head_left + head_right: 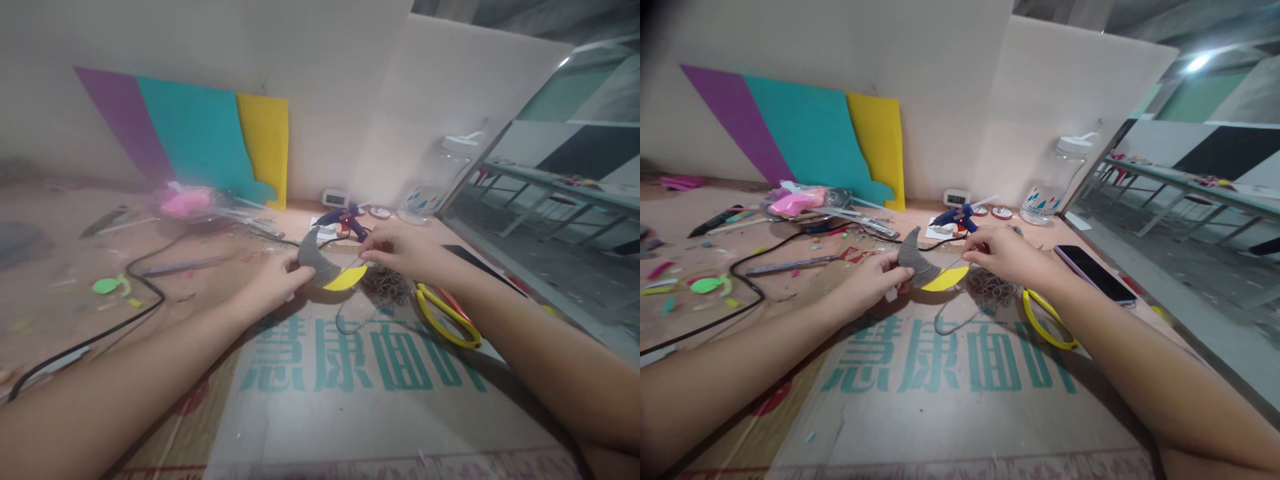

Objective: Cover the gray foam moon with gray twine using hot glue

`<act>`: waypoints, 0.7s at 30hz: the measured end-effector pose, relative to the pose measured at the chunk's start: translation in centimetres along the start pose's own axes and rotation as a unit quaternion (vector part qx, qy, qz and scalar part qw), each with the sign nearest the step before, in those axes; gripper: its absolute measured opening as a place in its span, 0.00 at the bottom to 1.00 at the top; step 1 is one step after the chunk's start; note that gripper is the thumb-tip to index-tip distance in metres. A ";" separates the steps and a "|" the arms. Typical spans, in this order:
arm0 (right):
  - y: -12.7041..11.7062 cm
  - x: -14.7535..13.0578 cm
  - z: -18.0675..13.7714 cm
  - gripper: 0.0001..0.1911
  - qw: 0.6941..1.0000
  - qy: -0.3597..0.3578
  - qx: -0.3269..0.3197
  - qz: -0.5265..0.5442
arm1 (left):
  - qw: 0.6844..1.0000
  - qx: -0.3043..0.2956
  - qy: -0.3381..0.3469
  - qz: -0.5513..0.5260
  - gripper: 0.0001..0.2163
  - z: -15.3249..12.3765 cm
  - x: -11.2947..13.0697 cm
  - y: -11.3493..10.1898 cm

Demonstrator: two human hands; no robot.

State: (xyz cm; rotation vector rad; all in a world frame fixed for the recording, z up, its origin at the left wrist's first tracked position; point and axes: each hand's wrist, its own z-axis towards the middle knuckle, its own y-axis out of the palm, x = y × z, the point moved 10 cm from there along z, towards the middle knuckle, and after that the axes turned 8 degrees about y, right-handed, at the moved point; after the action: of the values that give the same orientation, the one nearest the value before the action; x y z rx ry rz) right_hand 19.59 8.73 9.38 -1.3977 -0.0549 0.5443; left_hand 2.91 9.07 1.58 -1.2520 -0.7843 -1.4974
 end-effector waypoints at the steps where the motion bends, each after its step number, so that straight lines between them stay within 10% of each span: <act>1: 0.1 0.1 0.1 0.10 1.000 -0.001 0.001 0.000 | 1.000 -0.006 -0.001 0.003 0.05 0.0 -0.1 0.1; 21: 1.9 0.5 0.3 0.15 0.995 0.028 0.016 0.091 | 0.999 -0.047 -0.021 0.019 0.06 -0.3 -0.1 0.4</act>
State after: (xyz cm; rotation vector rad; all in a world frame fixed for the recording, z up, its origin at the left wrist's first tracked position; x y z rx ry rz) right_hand 19.29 9.34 7.49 -1.3936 0.1270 0.6547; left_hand 3.19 8.74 1.40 -1.3647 -0.7217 -1.4958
